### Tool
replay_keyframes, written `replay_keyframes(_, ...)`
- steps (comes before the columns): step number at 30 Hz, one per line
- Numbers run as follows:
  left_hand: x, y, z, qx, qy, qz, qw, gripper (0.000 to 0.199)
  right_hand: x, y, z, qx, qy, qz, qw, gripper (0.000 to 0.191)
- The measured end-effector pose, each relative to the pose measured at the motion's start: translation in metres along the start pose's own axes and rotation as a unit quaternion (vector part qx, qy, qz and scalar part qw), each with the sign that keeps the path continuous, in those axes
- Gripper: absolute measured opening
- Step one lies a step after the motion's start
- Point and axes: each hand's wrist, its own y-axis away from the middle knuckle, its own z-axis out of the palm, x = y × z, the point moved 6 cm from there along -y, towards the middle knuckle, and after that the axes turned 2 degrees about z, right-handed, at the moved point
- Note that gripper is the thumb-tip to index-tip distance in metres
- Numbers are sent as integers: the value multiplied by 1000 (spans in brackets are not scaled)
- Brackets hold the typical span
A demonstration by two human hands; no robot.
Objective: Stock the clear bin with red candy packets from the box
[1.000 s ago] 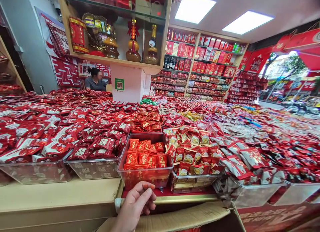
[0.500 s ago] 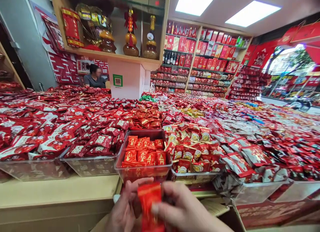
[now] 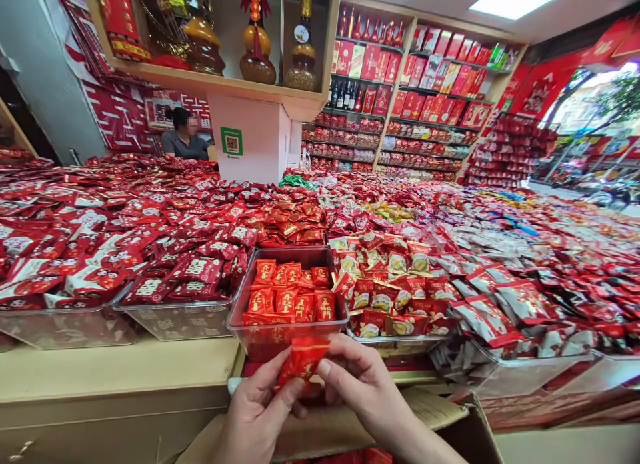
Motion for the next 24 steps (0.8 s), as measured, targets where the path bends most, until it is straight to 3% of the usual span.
replay_keyframes(2,7,3,-5,60,-41,63,995,27,1,5,3,-29,-45,11,999,35)
replay_keyframes(5,15,8,-3,93,-58,125,986,16,10,9,5,-25,-78,60,995,36)
replay_keyframes(9,12,9,-6,132,39,73,988,28,21,8,6,1,-91,72,993,34)
replay_keyframes(12,5,5,-6,113,149,4,982,39,27,7,5,9,-73,47,996,32)
replay_keyframes(16,2,1,-2,50,98,-16,994,52,31,10,2,4,40,25,999,25)
replay_keyframes(19,-1,0,-3,40,70,-9,997,48,30,12,0,11,167,4,986,20)
replay_keyframes(22,-4,1,-2,39,81,-13,996,43,31,15,1,-9,190,19,982,20)
replay_keyframes(24,-3,2,-4,69,90,-1,994,40,27,14,2,-18,171,21,985,20)
